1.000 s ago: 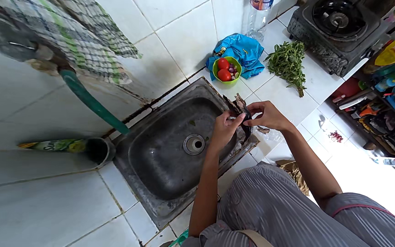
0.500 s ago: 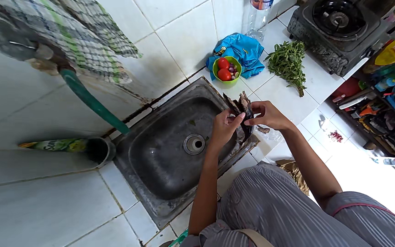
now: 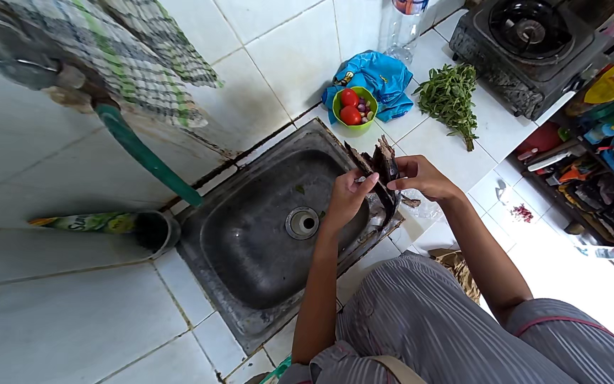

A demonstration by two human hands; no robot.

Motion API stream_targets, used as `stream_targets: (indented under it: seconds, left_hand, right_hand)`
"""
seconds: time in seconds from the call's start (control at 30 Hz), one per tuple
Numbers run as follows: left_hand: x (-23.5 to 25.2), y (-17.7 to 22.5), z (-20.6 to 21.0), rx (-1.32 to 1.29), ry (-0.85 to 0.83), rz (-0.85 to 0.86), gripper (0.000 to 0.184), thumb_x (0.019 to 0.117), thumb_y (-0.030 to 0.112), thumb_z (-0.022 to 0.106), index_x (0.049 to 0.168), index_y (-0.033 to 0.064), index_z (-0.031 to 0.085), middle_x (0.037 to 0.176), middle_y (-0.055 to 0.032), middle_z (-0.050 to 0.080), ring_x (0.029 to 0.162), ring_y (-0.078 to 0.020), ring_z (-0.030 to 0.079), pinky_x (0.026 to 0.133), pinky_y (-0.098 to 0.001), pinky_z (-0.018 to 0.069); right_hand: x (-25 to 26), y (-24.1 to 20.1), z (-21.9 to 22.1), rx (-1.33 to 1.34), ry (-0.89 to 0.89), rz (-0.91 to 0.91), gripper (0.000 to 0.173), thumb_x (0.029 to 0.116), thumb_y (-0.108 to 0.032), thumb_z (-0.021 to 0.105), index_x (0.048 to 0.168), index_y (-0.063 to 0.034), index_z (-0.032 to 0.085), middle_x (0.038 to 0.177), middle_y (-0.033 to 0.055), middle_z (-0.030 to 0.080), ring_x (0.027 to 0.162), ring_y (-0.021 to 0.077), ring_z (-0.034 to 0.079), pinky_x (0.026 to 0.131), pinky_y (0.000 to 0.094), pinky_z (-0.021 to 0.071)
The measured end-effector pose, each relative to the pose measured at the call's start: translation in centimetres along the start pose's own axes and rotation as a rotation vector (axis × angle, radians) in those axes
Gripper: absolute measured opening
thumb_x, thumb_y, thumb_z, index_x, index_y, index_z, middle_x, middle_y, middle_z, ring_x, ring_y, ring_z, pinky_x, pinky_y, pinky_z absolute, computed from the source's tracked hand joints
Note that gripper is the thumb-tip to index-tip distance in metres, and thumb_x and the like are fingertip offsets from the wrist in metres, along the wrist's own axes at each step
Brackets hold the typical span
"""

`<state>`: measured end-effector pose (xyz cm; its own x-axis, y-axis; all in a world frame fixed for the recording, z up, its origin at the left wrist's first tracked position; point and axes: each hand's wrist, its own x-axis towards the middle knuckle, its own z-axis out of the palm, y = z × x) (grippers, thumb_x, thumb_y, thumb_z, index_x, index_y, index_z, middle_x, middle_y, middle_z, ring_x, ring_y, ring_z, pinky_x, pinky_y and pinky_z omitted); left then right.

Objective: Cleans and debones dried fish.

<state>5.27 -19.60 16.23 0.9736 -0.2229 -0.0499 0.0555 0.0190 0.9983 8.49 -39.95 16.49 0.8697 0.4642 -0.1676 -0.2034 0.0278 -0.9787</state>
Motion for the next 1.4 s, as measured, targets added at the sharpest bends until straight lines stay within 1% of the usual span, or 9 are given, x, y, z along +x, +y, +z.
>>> stream_targets:
  seconds: [0.1, 0.2, 0.33, 0.57, 0.73, 0.9, 1.0, 1.1, 1.4]
  left_hand:
    - [0.1, -0.1, 0.1, -0.074, -0.005, -0.048, 0.016, 0.1046, 0.013, 0.048, 0.112, 0.0062, 0.06, 0.092, 0.0085, 0.069, 0.081, 0.0011, 0.068, 0.08, -0.0202, 0.0584]
    - [-0.3, -0.4, -0.4, 0.006, -0.082, -0.072, 0.028, 0.1016, 0.023, 0.056, 0.123, 0.0055, 0.058, 0.102, 0.0018, 0.068, 0.082, -0.0031, 0.068, 0.078, -0.0234, 0.0591]
    - [-0.4, -0.1, 0.2, 0.013, -0.122, -0.072, 0.055, 0.0871, -0.002, 0.072, 0.137, 0.005, 0.05, 0.124, -0.0049, 0.064, 0.085, -0.0048, 0.069, 0.074, -0.0207, 0.0593]
    - [-0.1, 0.0, 0.4, -0.062, -0.123, -0.056, 0.058, 0.0842, -0.011, 0.069, 0.137, 0.0055, 0.051, 0.125, -0.0024, 0.063, 0.093, -0.0038, 0.069, 0.08, -0.0199, 0.0589]
    - [-0.3, 0.3, 0.3, -0.109, -0.111, -0.095, 0.053, 0.0871, -0.005, 0.067, 0.136, 0.0079, 0.052, 0.121, 0.0009, 0.066, 0.095, -0.0029, 0.068, 0.08, -0.0204, 0.0588]
    - [-0.6, 0.6, 0.4, -0.05, -0.199, -0.143, 0.092, 0.076, -0.012, 0.077, 0.152, 0.0099, 0.031, 0.139, -0.0094, 0.052, 0.1, -0.0137, 0.068, 0.081, -0.0285, 0.0607]
    - [-0.7, 0.8, 0.7, -0.002, -0.233, -0.211, 0.105, 0.0756, -0.014, 0.079, 0.158, 0.0087, 0.019, 0.138, -0.0173, 0.051, 0.096, -0.0202, 0.071, 0.08, -0.0335, 0.062]
    - [-0.8, 0.4, 0.8, -0.006, -0.26, -0.208, 0.11, 0.0752, -0.013, 0.081, 0.16, 0.0098, 0.014, 0.132, -0.0177, 0.056, 0.091, -0.0197, 0.072, 0.079, -0.032, 0.0624]
    - [-0.9, 0.9, 0.8, 0.091, -0.25, -0.214, 0.105, 0.0735, -0.013, 0.082, 0.157, 0.0082, 0.022, 0.119, -0.0159, 0.064, 0.084, -0.0173, 0.072, 0.074, -0.0289, 0.0619]
  right_hand:
    - [-0.2, -0.3, -0.2, 0.04, -0.018, 0.018, 0.024, 0.0804, -0.001, 0.07, 0.104, -0.0045, 0.066, 0.089, -0.0045, 0.074, 0.079, 0.0015, 0.07, 0.072, 0.0204, 0.0594]
    - [-0.2, -0.5, -0.2, 0.045, -0.001, 0.038, 0.023, 0.0811, 0.0, 0.07, 0.103, -0.0028, 0.066, 0.088, -0.0036, 0.073, 0.078, 0.0023, 0.07, 0.072, 0.0211, 0.06]
    - [-0.1, -0.3, -0.4, 0.043, 0.023, 0.03, 0.019, 0.0823, -0.001, 0.07, 0.102, -0.0025, 0.067, 0.087, -0.0032, 0.073, 0.077, 0.0025, 0.07, 0.071, 0.0214, 0.0608]
    - [0.0, -0.3, -0.6, 0.088, 0.006, 0.057, 0.019, 0.085, -0.005, 0.068, 0.104, -0.0029, 0.066, 0.088, -0.0026, 0.074, 0.076, 0.0035, 0.071, 0.068, 0.0213, 0.0606]
    - [0.0, -0.2, -0.7, 0.139, -0.021, 0.047, 0.013, 0.0862, -0.008, 0.065, 0.099, -0.0076, 0.068, 0.085, -0.0058, 0.075, 0.075, 0.0012, 0.071, 0.066, 0.0199, 0.0598]
    - [0.0, -0.4, -0.7, 0.14, 0.005, 0.05, 0.013, 0.0872, -0.005, 0.064, 0.099, -0.0058, 0.068, 0.085, -0.005, 0.075, 0.074, 0.0016, 0.07, 0.066, 0.0197, 0.0594]
    - [0.0, -0.4, -0.8, 0.13, 0.02, 0.056, 0.013, 0.0876, -0.005, 0.063, 0.1, -0.0058, 0.067, 0.085, -0.0052, 0.074, 0.074, 0.0016, 0.07, 0.066, 0.02, 0.0592]
    - [-0.1, -0.5, -0.8, 0.122, 0.044, 0.051, 0.012, 0.0873, -0.004, 0.064, 0.099, -0.006, 0.067, 0.085, -0.0051, 0.074, 0.074, 0.0014, 0.07, 0.066, 0.0197, 0.0589]
    - [-0.2, -0.6, -0.8, 0.098, 0.053, 0.033, 0.016, 0.0847, -0.003, 0.067, 0.101, -0.0055, 0.065, 0.087, -0.0047, 0.073, 0.076, 0.0016, 0.07, 0.068, 0.02, 0.0594]
